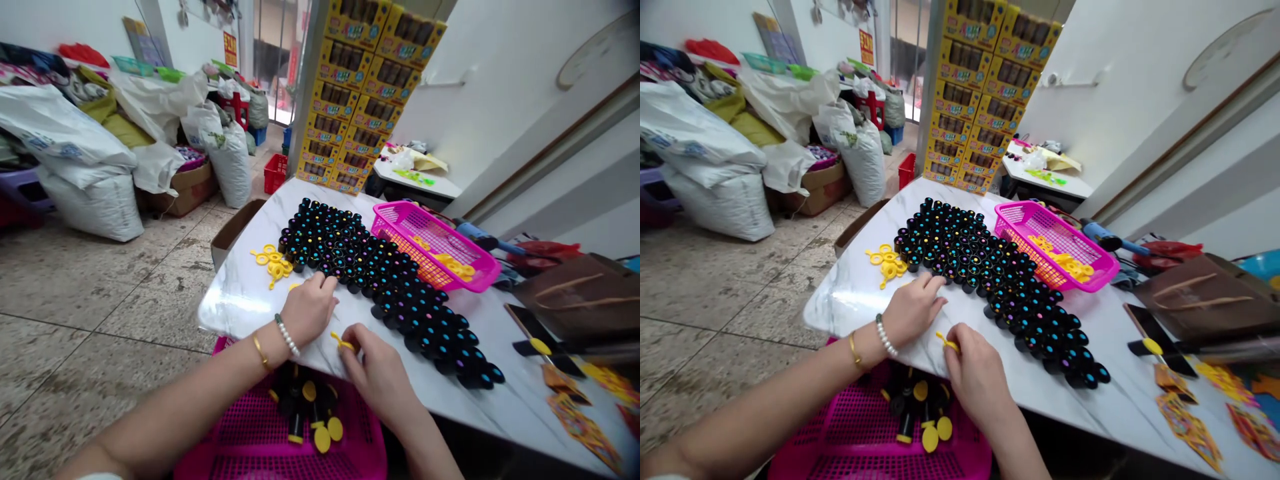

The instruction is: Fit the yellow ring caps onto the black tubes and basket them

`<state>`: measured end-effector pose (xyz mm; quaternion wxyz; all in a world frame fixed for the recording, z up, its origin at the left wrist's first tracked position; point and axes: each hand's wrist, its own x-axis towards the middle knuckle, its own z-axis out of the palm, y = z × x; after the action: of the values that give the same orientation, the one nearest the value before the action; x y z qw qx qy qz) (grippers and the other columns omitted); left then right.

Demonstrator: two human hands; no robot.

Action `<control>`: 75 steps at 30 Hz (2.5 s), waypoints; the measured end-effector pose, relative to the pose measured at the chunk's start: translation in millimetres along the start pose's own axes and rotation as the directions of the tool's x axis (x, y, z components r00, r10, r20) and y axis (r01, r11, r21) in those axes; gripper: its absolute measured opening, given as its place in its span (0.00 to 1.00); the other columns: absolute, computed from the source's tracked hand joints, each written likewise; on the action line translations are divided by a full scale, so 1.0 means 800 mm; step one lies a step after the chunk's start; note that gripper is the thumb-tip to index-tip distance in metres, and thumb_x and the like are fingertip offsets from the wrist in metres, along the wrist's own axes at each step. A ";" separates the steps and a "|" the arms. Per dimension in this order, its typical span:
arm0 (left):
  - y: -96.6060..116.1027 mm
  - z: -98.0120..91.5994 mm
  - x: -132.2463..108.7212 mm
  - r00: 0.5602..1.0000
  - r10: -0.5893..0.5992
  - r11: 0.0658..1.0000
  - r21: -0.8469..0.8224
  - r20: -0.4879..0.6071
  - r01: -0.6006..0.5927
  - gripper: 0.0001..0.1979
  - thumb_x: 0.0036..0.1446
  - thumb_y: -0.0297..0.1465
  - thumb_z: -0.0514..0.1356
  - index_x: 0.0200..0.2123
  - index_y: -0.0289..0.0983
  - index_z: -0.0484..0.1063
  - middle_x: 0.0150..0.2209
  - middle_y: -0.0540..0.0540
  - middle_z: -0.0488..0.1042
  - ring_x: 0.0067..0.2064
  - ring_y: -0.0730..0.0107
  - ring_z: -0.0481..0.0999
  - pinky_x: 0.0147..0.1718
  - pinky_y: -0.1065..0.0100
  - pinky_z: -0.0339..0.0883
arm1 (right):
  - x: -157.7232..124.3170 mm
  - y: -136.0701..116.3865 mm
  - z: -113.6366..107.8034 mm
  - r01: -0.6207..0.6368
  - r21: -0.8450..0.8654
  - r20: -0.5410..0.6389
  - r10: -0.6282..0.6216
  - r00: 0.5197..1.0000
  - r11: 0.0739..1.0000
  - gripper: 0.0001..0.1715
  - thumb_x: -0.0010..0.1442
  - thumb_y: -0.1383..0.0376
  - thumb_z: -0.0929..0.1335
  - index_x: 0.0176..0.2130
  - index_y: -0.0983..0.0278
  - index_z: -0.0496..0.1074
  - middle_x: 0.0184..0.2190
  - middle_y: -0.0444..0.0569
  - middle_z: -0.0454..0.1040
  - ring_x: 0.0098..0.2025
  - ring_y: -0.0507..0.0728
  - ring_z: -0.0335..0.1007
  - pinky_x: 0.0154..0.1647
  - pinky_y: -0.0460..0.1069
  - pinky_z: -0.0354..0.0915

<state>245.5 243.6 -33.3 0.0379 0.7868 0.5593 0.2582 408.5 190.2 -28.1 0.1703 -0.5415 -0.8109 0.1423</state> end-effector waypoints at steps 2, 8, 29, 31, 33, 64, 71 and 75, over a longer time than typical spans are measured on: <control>-0.001 0.003 0.022 0.999 0.045 0.992 0.120 0.007 -0.046 0.08 0.61 0.29 0.54 0.44 0.37 0.66 0.41 0.44 0.67 0.37 0.63 0.71 0.29 0.67 0.67 | -0.010 0.004 -0.002 -0.046 0.168 0.009 0.046 0.999 0.985 0.07 0.61 0.68 0.63 0.41 0.61 0.67 0.30 0.44 0.73 0.29 0.54 0.69 0.30 0.46 0.62; -0.007 0.019 0.056 0.995 0.096 0.969 0.225 0.035 -0.101 0.08 0.62 0.24 0.49 0.41 0.35 0.67 0.42 0.41 0.67 0.37 0.63 0.71 0.25 0.68 0.63 | -0.031 0.017 -0.010 -0.096 0.344 -0.063 0.125 0.990 0.934 0.03 0.59 0.66 0.66 0.36 0.61 0.70 0.30 0.44 0.72 0.29 0.53 0.66 0.31 0.47 0.61; 0.002 0.015 -0.035 0.992 0.040 0.871 -0.491 0.124 0.026 0.10 0.53 0.31 0.63 0.40 0.37 0.73 0.36 0.47 0.69 0.37 0.68 0.69 0.39 0.67 0.65 | 0.028 0.036 -0.003 -0.341 0.893 0.223 0.370 0.902 0.294 0.13 0.45 0.62 0.77 0.30 0.67 0.76 0.25 0.47 0.77 0.21 0.49 0.69 0.23 0.43 0.65; 0.001 0.015 -0.036 0.990 0.045 0.871 -0.491 0.131 0.025 0.08 0.54 0.33 0.63 0.38 0.37 0.74 0.35 0.47 0.68 0.38 0.68 0.69 0.39 0.67 0.65 | 0.041 0.030 -0.002 -0.355 0.863 0.218 0.368 0.904 0.359 0.12 0.45 0.62 0.77 0.28 0.67 0.77 0.23 0.47 0.77 0.20 0.48 0.68 0.22 0.42 0.64; 0.002 0.015 -0.038 0.990 0.041 0.872 -0.489 0.138 0.032 0.08 0.55 0.35 0.63 0.37 0.37 0.74 0.34 0.48 0.67 0.37 0.68 0.69 0.38 0.67 0.64 | 0.049 0.027 0.000 -0.363 0.845 0.217 0.369 0.904 0.392 0.12 0.45 0.62 0.77 0.26 0.68 0.76 0.21 0.46 0.76 0.20 0.47 0.66 0.21 0.41 0.62; 0.001 0.018 -0.037 0.990 0.035 0.910 -0.414 0.139 0.026 0.11 0.53 0.38 0.63 0.34 0.36 0.74 0.29 0.47 0.73 0.31 0.66 0.71 0.31 0.68 0.62 | 0.045 0.021 0.016 -0.327 0.856 0.172 0.376 0.911 0.401 0.15 0.49 0.58 0.75 0.27 0.66 0.71 0.20 0.43 0.72 0.19 0.48 0.64 0.19 0.43 0.64; -0.008 -0.002 -0.025 0.939 0.013 0.792 -0.577 0.343 0.200 0.15 0.55 0.42 0.60 0.32 0.35 0.75 0.24 0.48 0.73 0.26 0.70 0.70 0.26 0.70 0.59 | 0.039 0.017 0.014 -0.306 0.802 0.146 0.328 0.933 0.513 0.15 0.54 0.57 0.72 0.30 0.64 0.67 0.24 0.42 0.71 0.21 0.49 0.67 0.22 0.44 0.66; -0.009 -0.008 -0.012 0.929 -0.037 0.760 -0.592 0.369 0.266 0.15 0.60 0.40 0.55 0.31 0.35 0.72 0.23 0.49 0.71 0.25 0.73 0.67 0.25 0.71 0.56 | 0.040 0.015 0.011 -0.285 0.797 0.116 0.328 0.937 0.532 0.15 0.54 0.56 0.71 0.31 0.63 0.66 0.26 0.42 0.71 0.20 0.49 0.67 0.22 0.44 0.67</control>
<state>234.2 235.8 -33.6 0.4157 0.7112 0.4874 0.2894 403.2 223.9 -37.4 0.3876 -0.5425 -0.5464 0.5068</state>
